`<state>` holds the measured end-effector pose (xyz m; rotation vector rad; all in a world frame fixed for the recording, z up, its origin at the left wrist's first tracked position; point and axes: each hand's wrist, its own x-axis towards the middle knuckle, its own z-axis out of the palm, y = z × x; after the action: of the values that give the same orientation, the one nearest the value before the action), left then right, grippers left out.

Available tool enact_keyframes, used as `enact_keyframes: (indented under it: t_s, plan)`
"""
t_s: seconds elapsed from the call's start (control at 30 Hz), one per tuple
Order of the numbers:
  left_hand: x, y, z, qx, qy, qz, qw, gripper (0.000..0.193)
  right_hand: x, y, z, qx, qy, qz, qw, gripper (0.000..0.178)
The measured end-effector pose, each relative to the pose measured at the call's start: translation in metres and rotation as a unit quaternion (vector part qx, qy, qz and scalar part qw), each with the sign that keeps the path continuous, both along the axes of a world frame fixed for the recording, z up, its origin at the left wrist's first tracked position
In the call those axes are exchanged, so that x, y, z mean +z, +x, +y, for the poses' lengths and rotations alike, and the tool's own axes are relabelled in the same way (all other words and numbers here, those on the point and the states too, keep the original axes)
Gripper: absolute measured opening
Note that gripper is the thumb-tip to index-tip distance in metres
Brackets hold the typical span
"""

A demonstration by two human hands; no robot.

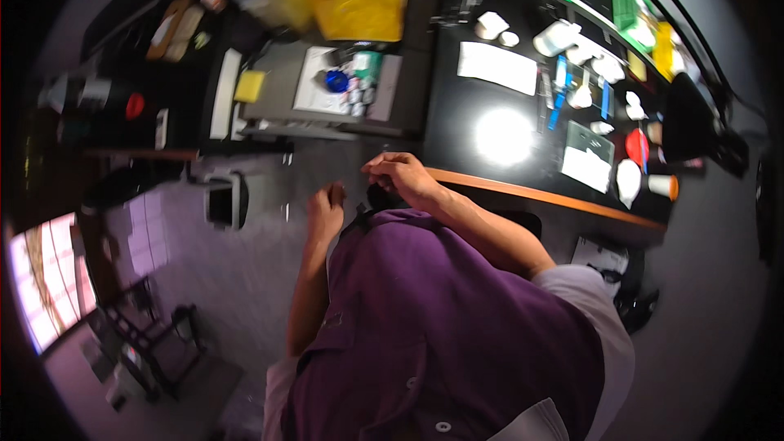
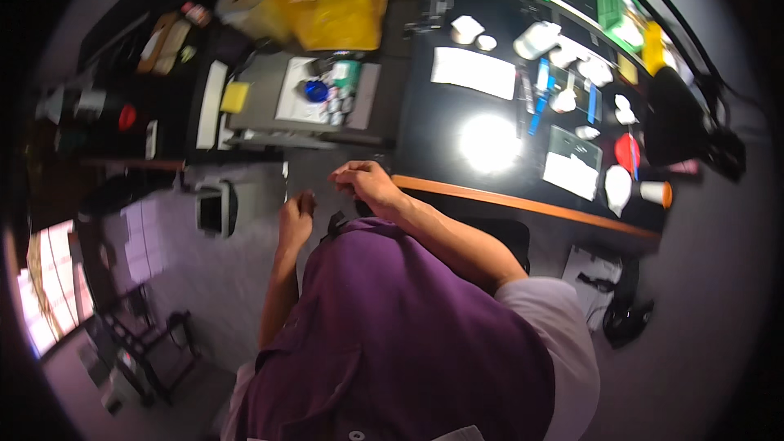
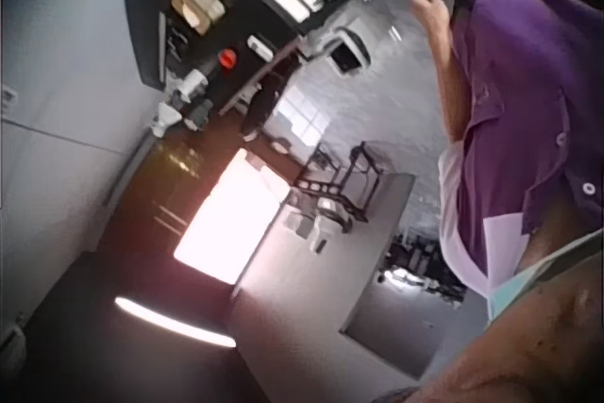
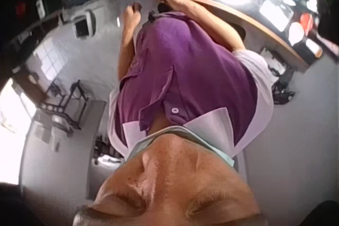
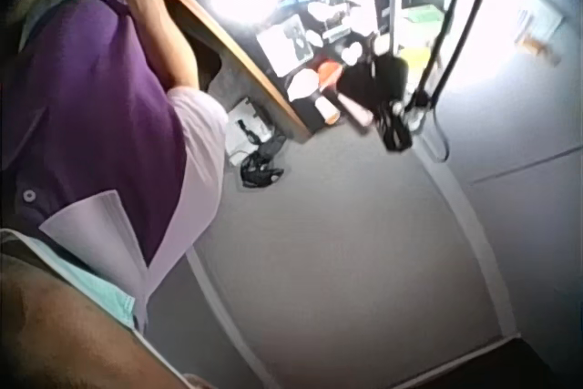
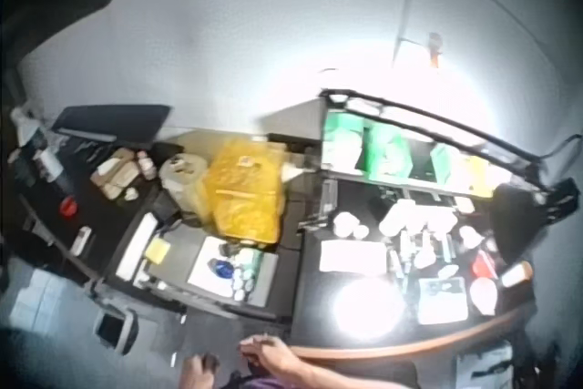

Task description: Applying stain and glaze to a dental crown with a brush and placing it into a porcelain furnace.

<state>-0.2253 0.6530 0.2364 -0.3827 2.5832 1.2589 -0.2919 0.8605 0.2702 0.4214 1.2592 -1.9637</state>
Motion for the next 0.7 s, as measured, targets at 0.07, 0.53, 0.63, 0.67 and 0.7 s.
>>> enact_keyframes:
  t_s: [0.07,0.53,0.63,0.67,0.7]
  plan:
    - [-0.029,0.014,-0.035,0.034,0.002,0.060,0.998,0.032,0.002,0.010,-0.021,-0.010,-0.027,0.004,1.000,0.010]
    - [-0.179,0.102,-0.312,0.476,0.236,-0.019,0.847,0.017,0.002,0.021,-0.008,-0.047,0.135,-0.007,0.990,0.016]
    - [-0.169,0.102,-0.407,0.580,0.250,0.037,0.775,0.051,0.011,0.012,-0.018,-0.044,0.162,-0.006,0.986,0.018]
    - [-0.160,0.083,-0.409,0.634,0.216,0.025,0.742,0.055,0.006,0.012,-0.011,-0.052,0.165,-0.001,0.985,0.018]
    - [-0.152,0.072,-0.413,0.612,0.232,0.007,0.756,0.056,0.002,0.012,-0.006,-0.057,0.159,0.006,0.986,0.018]
